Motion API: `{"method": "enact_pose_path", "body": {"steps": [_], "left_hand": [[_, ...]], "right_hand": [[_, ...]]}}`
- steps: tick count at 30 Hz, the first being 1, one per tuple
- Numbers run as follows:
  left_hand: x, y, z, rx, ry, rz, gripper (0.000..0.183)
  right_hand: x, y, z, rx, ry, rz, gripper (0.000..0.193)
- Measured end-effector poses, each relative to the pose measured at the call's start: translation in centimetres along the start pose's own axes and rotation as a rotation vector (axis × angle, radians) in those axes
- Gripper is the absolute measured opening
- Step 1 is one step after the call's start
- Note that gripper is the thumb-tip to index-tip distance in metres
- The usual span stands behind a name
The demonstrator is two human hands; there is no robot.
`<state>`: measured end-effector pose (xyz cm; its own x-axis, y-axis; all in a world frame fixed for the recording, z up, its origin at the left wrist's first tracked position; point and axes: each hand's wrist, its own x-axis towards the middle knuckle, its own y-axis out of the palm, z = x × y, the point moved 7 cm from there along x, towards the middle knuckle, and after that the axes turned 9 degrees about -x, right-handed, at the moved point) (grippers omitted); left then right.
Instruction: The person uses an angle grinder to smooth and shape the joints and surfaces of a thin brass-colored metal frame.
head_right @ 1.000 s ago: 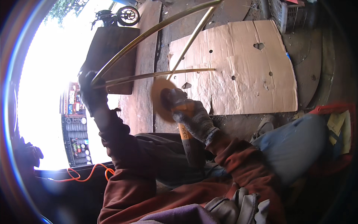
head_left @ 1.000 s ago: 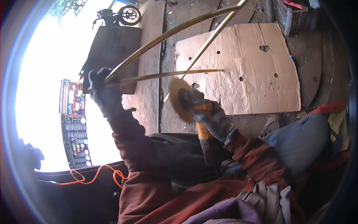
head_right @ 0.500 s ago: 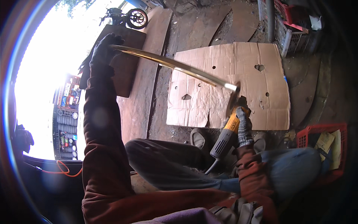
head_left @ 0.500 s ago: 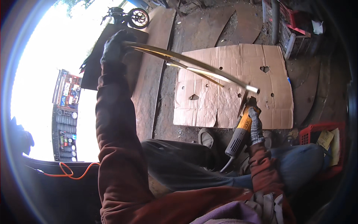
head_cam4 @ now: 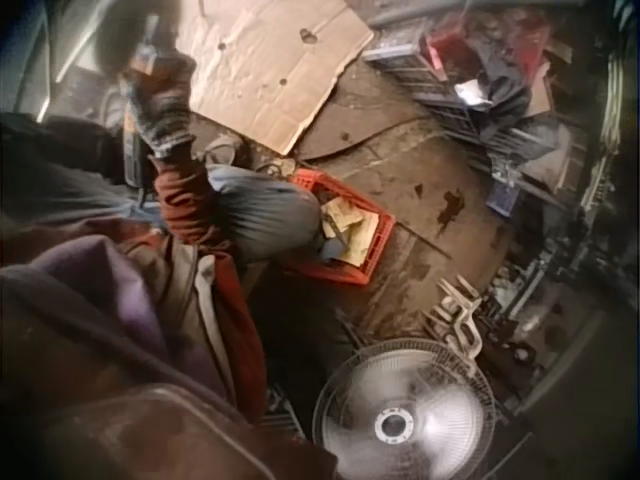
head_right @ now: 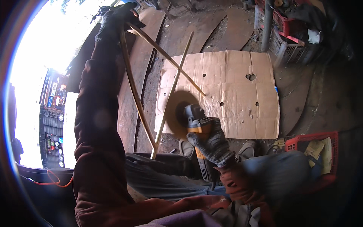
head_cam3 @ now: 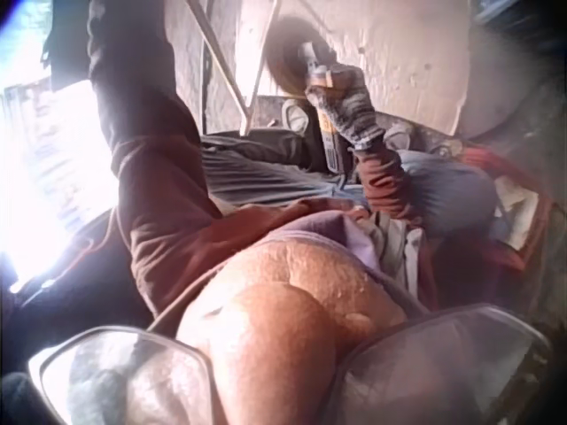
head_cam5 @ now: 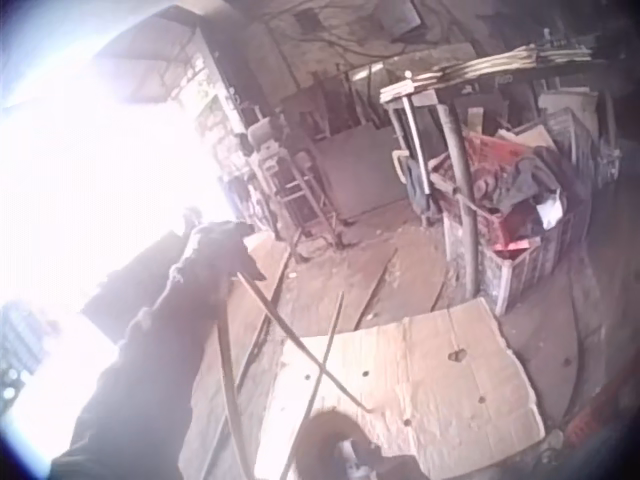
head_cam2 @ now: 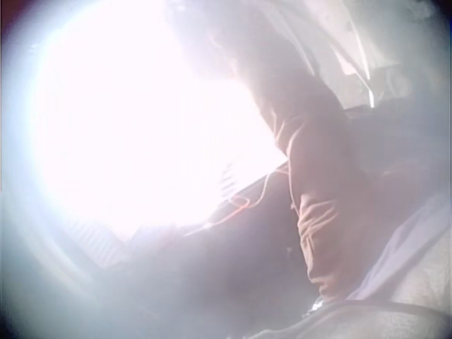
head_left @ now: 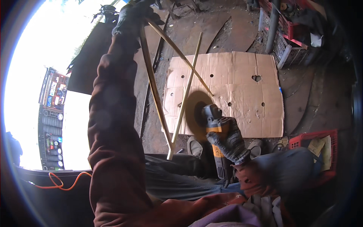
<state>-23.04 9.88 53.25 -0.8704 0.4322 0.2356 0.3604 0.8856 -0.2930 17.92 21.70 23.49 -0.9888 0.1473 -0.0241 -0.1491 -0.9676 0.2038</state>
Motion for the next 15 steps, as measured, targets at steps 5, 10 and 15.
{"method": "enact_pose_path", "body": {"steps": [5,10,15], "left_hand": [[-9.0,10.5,-7.7,0.300,0.420,0.315,0.035],[-12.7,12.0,-8.5,-0.086,0.352,0.382,0.039],[-15.8,14.5,-9.7,-0.032,0.200,0.256,0.036]], "right_hand": [[0.2,-0.7,1.9,-0.438,0.150,0.053,0.074],[0.6,-0.6,3.9,-0.707,0.225,0.141,0.082],[1.1,-0.6,3.4,-0.818,0.277,0.162,0.087]]}}
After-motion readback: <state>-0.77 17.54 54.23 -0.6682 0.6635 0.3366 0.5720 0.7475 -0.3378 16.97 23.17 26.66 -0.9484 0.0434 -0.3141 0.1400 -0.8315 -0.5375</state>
